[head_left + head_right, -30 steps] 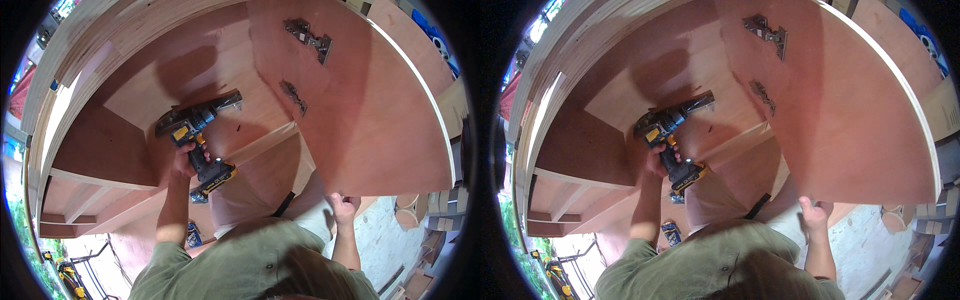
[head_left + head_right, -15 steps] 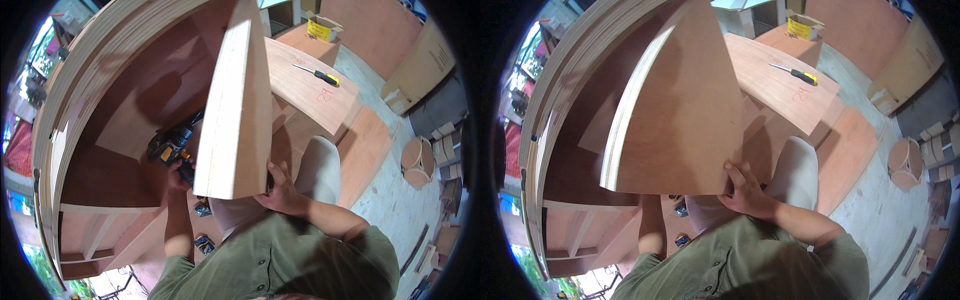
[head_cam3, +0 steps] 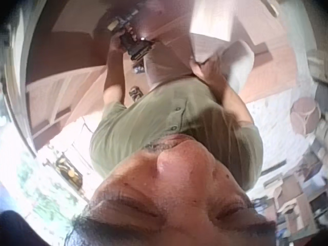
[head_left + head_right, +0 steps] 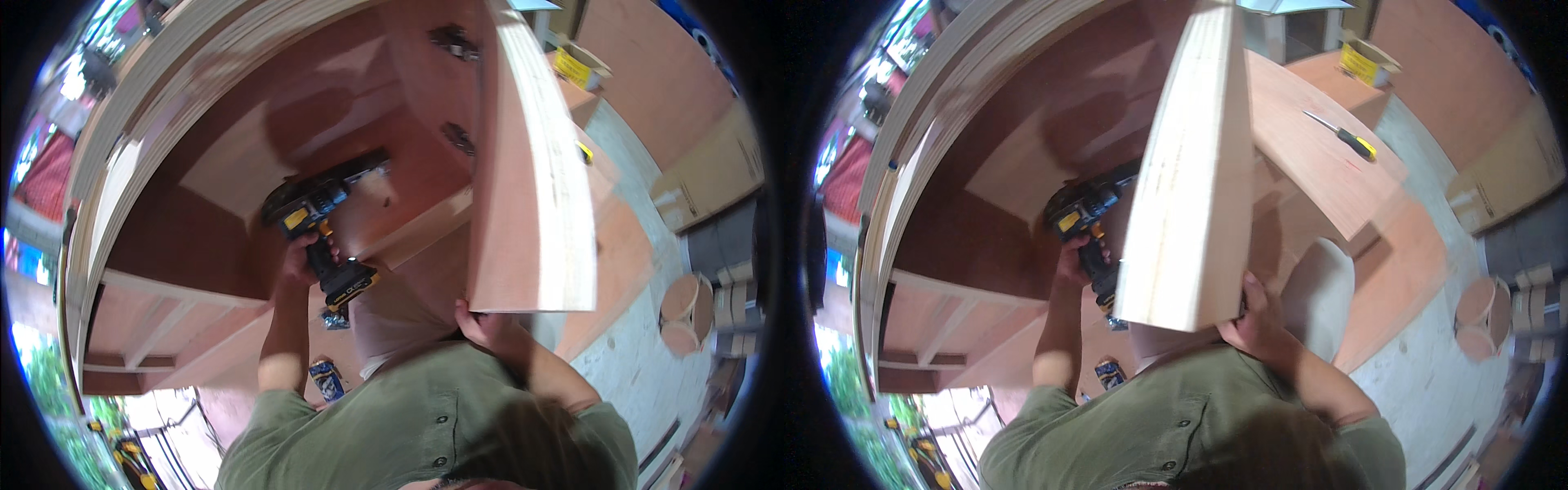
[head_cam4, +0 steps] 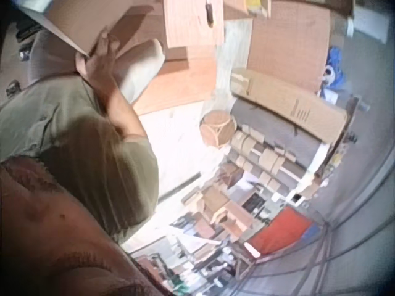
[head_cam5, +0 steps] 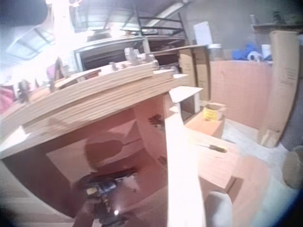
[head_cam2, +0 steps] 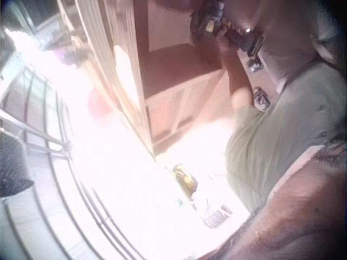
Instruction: The person uses a cordless drill to attach metal hinges to a wooden cabinet door. They then use a screwdriver to tighten the screws and adjust the hinges.
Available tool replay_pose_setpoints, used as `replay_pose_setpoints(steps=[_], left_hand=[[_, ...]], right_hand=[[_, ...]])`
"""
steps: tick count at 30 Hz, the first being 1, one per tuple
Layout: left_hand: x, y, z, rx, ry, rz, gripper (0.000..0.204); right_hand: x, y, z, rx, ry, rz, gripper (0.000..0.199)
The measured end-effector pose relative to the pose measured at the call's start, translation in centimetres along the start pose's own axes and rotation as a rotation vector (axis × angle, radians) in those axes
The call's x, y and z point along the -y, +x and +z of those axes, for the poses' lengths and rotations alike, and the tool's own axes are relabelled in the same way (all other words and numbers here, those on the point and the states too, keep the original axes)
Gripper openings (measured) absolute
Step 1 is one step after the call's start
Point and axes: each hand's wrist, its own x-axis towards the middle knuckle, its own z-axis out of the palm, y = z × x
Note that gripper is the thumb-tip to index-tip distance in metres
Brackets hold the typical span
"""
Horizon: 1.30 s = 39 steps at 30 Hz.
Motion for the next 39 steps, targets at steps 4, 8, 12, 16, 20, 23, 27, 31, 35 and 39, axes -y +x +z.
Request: replay_pose_setpoints(steps=[4, 8, 12, 16, 20, 23, 27, 31, 35, 39], left_hand=[[-0.7, -0.9, -1.9, -0.088, 0.056, -0.030, 0.039], [-1.5, -2.2, -2.7, -0.192, 0.121, -0.073, 0.032], [-2.4, -3.2, -1.7, -0.296, 0.208, -0.093, 0.031], [-3.0, -3.1, -1.1, -0.412, 0.189, -0.120, 0.030], [-3.5, -2.3, -2.7, -0.378, 0.273, -0.104, 0.030], [-3.8, -1.4, -3.5, -0.373, 0.414, -0.105, 0.033], [-2.3, -0.8, -5.4, -0.397, 0.652, 0.346, 0.040], [-2.9, -2.6, 1.4, -0.403, 1.018, 0.661, 0.075], [-2.5, -4.1, 3.6, -0.375, 1.157, 0.748, 0.087], [-1.7, -3.8, 2.6, -0.504, 1.232, 0.652, 0.086]], right_hand=[[0.2, -0.6, -1.0, 0.022, -0.143, -0.145, 0.034], [-1.0, -1.7, -0.7, 0.111, -0.139, -0.030, 0.027], [-0.8, -1.0, -0.4, 0.075, -0.088, -0.057, 0.017], [-0.3, -0.6, -0.6, 0.066, -0.053, -0.039, 0.019], [-0.5, -0.6, -0.2, 0.034, -0.060, -0.110, 0.023], [-2.3, -2.5, -0.1, 0.083, -0.065, -0.126, 0.033], [-0.9, -2.4, 0.2, 0.039, -0.095, 0.000, 0.049], [-2.8, -3.8, 0.5, -0.002, -0.074, 0.013, 0.053], [-2.4, -2.4, 1.5, -0.252, -0.085, -0.083, 0.051], [-4.0, -3.1, 2.3, -0.173, -0.086, -0.091, 0.050]])
